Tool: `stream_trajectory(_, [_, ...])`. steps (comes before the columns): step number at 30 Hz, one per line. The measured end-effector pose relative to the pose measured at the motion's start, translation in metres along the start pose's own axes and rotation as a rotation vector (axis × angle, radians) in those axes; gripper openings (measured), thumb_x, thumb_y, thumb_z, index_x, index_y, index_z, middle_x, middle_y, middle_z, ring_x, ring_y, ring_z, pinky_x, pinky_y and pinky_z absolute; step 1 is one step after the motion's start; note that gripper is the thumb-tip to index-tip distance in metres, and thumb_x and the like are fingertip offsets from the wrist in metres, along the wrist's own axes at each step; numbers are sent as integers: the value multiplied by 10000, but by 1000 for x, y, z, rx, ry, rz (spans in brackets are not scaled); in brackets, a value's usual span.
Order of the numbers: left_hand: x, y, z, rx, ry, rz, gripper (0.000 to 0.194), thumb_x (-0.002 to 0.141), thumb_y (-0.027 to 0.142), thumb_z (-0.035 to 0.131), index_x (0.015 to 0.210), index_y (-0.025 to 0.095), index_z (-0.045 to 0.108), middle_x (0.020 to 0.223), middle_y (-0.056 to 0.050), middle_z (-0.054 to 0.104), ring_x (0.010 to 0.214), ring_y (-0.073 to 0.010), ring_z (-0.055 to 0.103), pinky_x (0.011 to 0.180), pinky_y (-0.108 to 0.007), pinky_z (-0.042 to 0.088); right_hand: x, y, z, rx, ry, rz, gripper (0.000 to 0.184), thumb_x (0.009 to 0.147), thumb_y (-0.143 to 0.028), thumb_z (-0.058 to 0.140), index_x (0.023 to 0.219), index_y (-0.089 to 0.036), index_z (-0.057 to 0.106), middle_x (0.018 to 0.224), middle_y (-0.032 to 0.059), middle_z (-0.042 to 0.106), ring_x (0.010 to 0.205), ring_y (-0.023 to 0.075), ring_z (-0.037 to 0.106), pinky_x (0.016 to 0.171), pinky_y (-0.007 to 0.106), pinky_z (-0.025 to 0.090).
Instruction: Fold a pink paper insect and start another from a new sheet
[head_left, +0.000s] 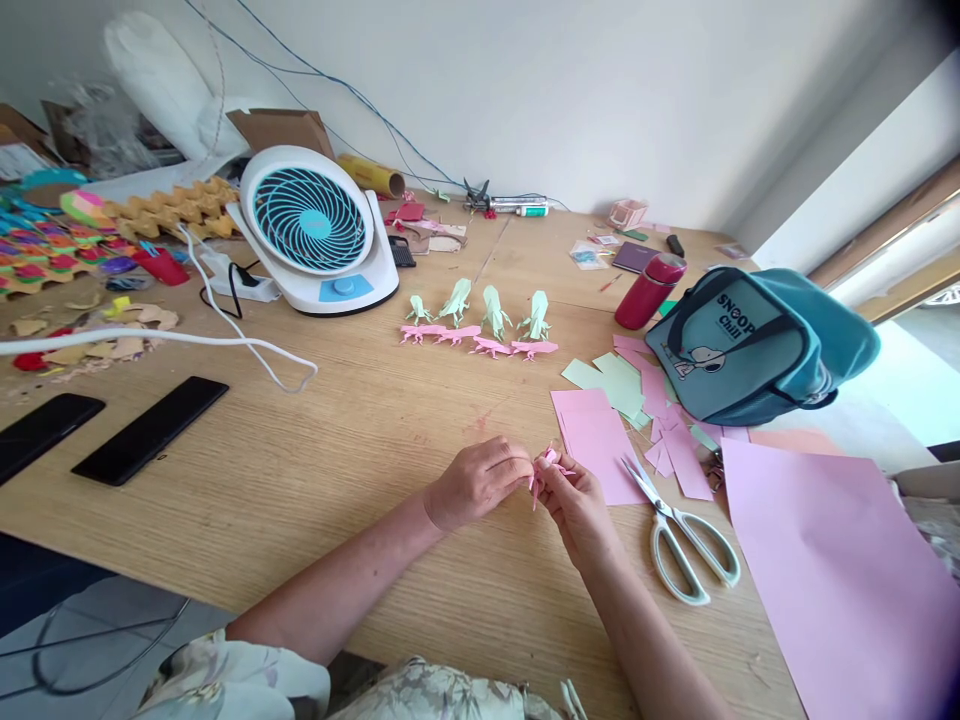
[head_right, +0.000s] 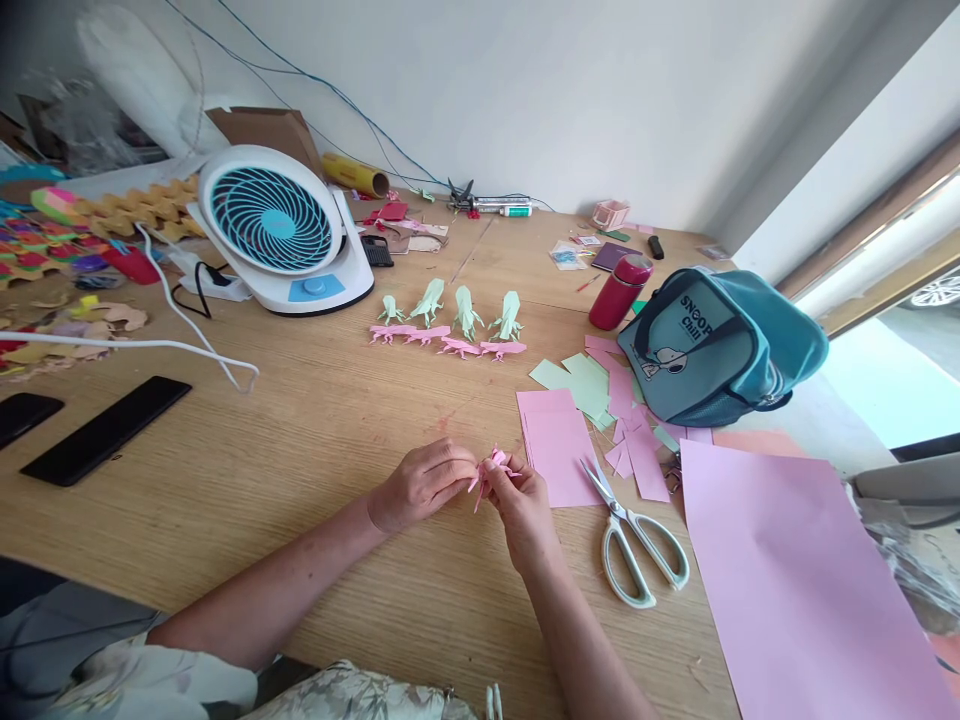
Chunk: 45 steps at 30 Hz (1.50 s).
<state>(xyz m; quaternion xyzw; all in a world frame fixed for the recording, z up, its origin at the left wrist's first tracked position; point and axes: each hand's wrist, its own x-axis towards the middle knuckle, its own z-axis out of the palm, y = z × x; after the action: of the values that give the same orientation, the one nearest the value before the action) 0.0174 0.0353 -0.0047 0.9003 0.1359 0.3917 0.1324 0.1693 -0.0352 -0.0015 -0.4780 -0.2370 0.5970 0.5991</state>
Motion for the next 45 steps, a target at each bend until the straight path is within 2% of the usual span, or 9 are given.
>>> stream_trajectory(3, [0,-1,0,67,32,52,126,968,161,476,963,164,603,886,-53,680,767,-143,591,759,-269,503,0,0,0,2,-3,-5,330,660,-447,839,715,-174,662,642,-17,576,607,104,481,551,222,382])
stream_trajectory(7, [0,1,3,52,27,17,132,969,155,462,923,168,586,861,-56,672,785,-155,594,766,-281,498,0,1,0,-15,-9,-25,330,669,-451,832,708,-176,654,639,-18,568,616,111,487,564,228,386])
stream_trajectory(13, [3,8,7,-227,67,-243,115,945,164,500,849,175,561,797,-35,621,777,-138,580,726,-245,482,3,4,-4,-66,-2,-100,308,707,-450,801,726,-194,630,657,-29,550,622,116,478,587,240,393])
stream_trajectory(20, [3,19,15,-421,141,-547,107,909,192,556,807,161,561,809,-30,617,717,-112,578,634,-203,464,6,8,-9,-195,-10,-186,276,769,-446,748,747,-196,634,674,-22,552,641,123,480,612,250,403])
stream_trajectory(24, [2,21,19,-491,180,-665,120,905,223,561,804,158,549,767,-20,612,684,-113,584,628,-211,468,4,6,-7,-247,-6,-209,279,777,-447,738,741,-190,633,674,-14,571,640,127,495,612,253,409])
stream_trajectory(33, [-2,24,28,-535,196,-776,157,923,284,543,818,175,500,765,-5,582,628,-96,556,583,-201,453,4,5,-5,-245,3,-196,282,772,-445,745,758,-187,633,696,-14,568,648,122,509,617,246,428])
stream_trajectory(38, [-4,24,35,-715,190,-823,198,942,347,522,844,194,443,696,33,547,506,-67,503,506,-186,427,4,6,-5,-243,2,-195,294,768,-462,742,750,-193,625,703,-13,574,639,130,531,629,268,446])
stream_trajectory(41, [-3,23,34,-770,174,-830,190,918,345,570,885,194,460,702,28,574,559,-85,551,529,-188,452,5,6,-6,-249,15,-199,302,756,-469,750,745,-193,627,718,-8,582,653,134,537,640,272,453])
stream_trajectory(45, [0,19,30,-708,147,-810,176,891,330,612,904,176,528,754,2,608,647,-103,595,584,-196,468,6,4,-6,-262,25,-222,301,735,-466,768,731,-195,637,713,-4,588,652,135,532,634,270,456])
